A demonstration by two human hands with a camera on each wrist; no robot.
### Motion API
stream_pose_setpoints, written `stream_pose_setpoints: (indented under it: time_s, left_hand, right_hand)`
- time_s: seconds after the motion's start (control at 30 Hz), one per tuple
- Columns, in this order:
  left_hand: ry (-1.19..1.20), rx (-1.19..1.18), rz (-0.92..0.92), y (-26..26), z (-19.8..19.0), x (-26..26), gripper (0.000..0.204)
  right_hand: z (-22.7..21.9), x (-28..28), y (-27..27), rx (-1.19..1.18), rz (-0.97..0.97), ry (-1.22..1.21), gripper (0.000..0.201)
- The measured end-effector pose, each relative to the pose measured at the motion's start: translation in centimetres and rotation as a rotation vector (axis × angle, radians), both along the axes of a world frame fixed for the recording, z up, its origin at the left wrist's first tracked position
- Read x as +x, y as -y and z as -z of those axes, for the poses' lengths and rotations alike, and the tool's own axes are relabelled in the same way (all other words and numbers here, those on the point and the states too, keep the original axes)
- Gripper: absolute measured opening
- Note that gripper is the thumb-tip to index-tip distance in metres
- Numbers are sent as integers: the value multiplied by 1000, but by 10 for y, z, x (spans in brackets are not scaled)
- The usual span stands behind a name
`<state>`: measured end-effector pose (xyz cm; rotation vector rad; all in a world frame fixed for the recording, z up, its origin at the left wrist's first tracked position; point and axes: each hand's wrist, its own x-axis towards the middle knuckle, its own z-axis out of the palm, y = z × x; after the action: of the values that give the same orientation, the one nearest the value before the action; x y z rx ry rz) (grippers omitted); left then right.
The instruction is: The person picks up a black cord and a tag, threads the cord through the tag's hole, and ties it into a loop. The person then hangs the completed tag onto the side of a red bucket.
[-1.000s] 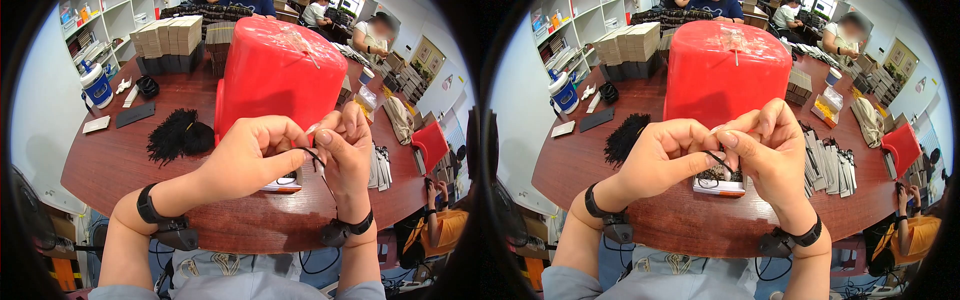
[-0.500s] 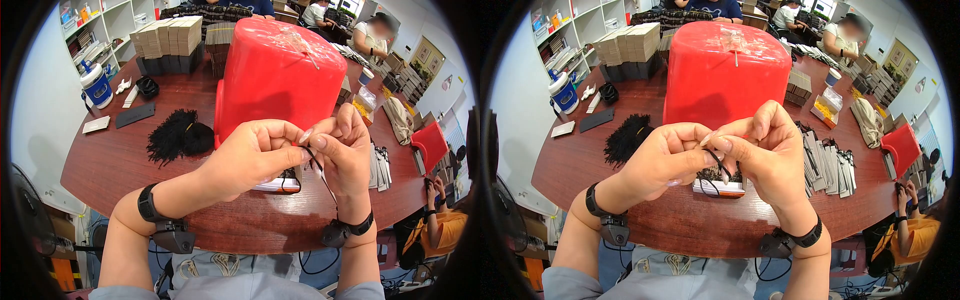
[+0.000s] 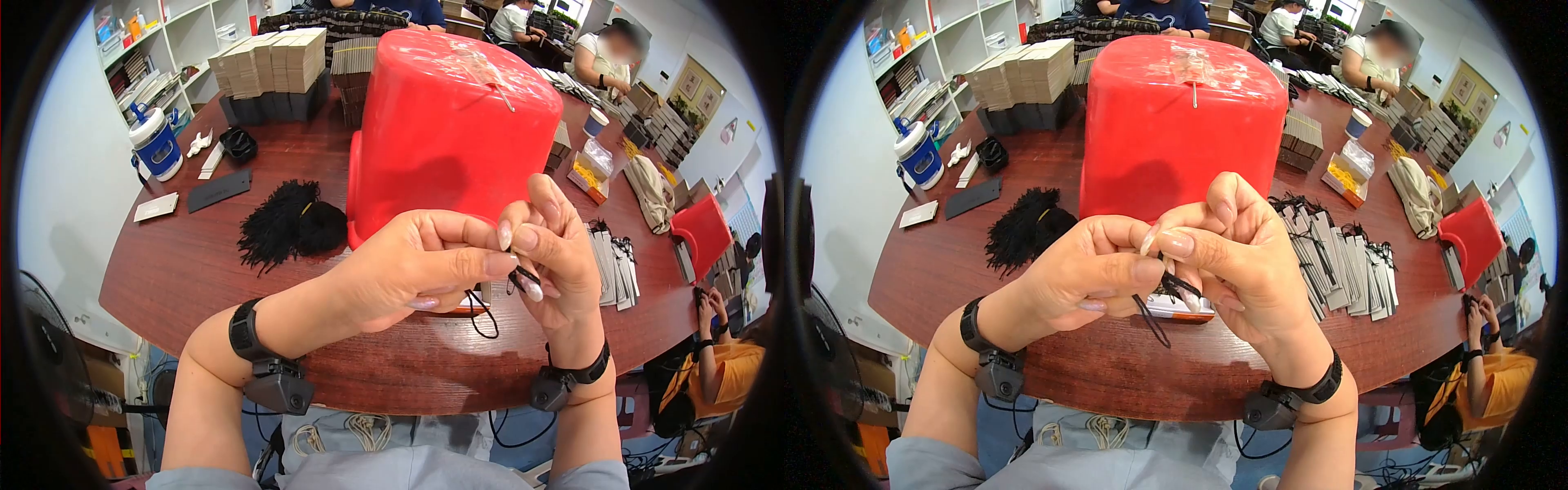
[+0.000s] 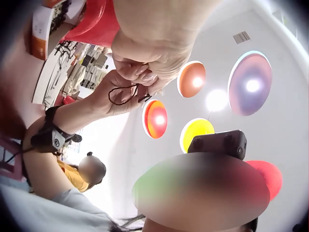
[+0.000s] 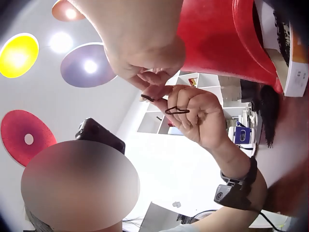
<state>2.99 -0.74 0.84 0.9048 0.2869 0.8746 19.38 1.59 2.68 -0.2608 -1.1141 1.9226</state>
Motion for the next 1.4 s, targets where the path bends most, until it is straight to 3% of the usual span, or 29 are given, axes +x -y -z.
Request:
stream_pose_setpoints:
  time_s: [0.1,0.2,0.33,0.4,0.43,0.5,0.53,0.6,0.73,0.87,0.93,1.0,1.07,1.27,1.37,1.4]
  left_hand:
    - [-91,39,-134,4,-6,2,20]
    - [-144,95,-225,4,-9,3,10]
    - [-228,173,-268,7,-11,4,10]
    - [-341,317,-392,6,-7,4,11]
    - [-342,317,-392,6,-5,5,11]
    - [-467,454,-599,8,-1,6,12]
    - [-466,455,-599,9,-1,6,12]
    - [-618,602,-688,11,-1,6,11]
    - [-629,593,-706,7,3,7,10]
    - [-428,383,-720,4,2,9,13]
    - [-253,102,-589,7,-7,9,12]
    - [-164,36,-482,4,-2,2,13]
    - [67,-77,-249,1,-1,0,15]
    - [35,-35,-287,1,-4,0,16]
    - [43,-4,-303,2,-2,-1,16]
    - [42,-4,-302,3,-4,0,16]
  right_hand:
    - [7,0,-7,42,-103,-187,30]
    - [3,0,-7,213,9,-71,32]
    - [1,3,-9,226,95,-32,34]
    - [3,3,-11,293,66,-11,31]
    - [3,1,-12,491,272,154,29]
    - [2,0,-11,827,658,425,24]
    - [1,0,-10,828,658,425,24]
    - [-3,0,-4,1270,894,735,19]
    - [0,-4,0,1268,934,780,13]
    - [6,-9,1,1226,962,763,14]
    - [10,-10,0,1290,1016,681,18]
    - [10,-10,0,1343,1054,676,21]
    - [9,-9,2,1397,1091,671,23]
    - [7,-8,6,1361,1085,635,29]
    - [2,-5,2,1358,943,658,27]
    - [3,-6,0,1102,824,532,22]
